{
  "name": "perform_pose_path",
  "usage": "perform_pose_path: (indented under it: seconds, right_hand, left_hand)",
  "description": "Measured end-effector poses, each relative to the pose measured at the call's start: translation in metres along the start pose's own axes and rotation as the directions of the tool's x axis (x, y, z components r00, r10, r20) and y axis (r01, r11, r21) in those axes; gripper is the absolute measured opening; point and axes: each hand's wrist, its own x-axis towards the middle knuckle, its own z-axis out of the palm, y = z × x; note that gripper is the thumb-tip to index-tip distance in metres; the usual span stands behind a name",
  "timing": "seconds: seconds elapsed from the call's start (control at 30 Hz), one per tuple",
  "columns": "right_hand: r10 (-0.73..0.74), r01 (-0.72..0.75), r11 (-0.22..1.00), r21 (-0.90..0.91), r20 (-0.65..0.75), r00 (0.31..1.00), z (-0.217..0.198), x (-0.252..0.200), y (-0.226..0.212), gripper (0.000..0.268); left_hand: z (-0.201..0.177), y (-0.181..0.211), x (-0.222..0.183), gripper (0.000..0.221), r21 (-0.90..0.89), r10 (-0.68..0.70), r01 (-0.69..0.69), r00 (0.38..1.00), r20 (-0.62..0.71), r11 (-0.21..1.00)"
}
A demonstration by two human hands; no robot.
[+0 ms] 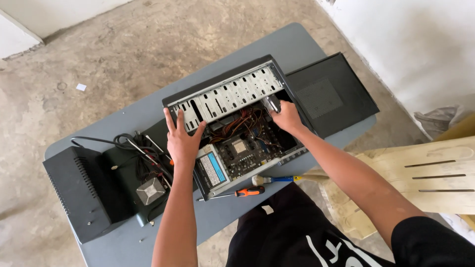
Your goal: Removing a hard drive from a computer case using a screwdriver
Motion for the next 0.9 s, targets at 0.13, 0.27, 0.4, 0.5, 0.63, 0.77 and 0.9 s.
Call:
perform_pose_path:
  seconds: [0.13,0.27,0.4,0.5,0.63,0.77,0.9]
  right_hand:
    - [0.049,-0.049,0.999,-0.017,-0.031,0.998,0.023,0.021,0.013,0.029]
    - [0.160,-0.161,0.987,-0.005,-0.030,0.987,0.024,0.024,-0.011,0.031]
    - [0.158,-0.157,0.983,-0.092,0.009,0.987,0.015,0.017,-0.015,0.031]
    - [0.137,-0.136,0.989,-0.059,0.004,0.991,0.025,0.033,0.024,0.033]
    - [0.125,-0.125,0.992,-0.023,0.004,0.992,0.017,0.034,-0.015,0.035]
    - [0.223,-0.197,0.964,0.177,-0.140,0.965,0.028,0.035,-0.030,0.035]
    - [0.256,-0.187,0.938,0.292,-0.220,0.941,0.027,0.019,-0.016,0.043]
  left_hand:
    - [-0.002,0.001,-0.005,0.096,0.004,-0.004,0.004,1.000,0.005,1.000]
    - [-0.004,0.006,0.000,0.095,-0.015,-0.001,0.001,1.000,-0.003,1.000]
    - [-0.002,0.002,-0.001,0.095,-0.025,-0.008,0.008,1.000,-0.002,1.000]
    - [-0.001,0.002,-0.001,0.095,-0.026,-0.008,0.008,1.000,-0.004,1.000]
    - [0.000,0.002,-0.001,0.094,-0.022,-0.005,0.005,1.000,-0.010,1.000]
    - [0.002,0.000,0.001,0.093,-0.028,-0.006,0.005,1.000,-0.024,1.000]
    - [0.001,0.000,0.000,0.093,-0.043,-0.013,0.012,1.000,-0.019,0.999]
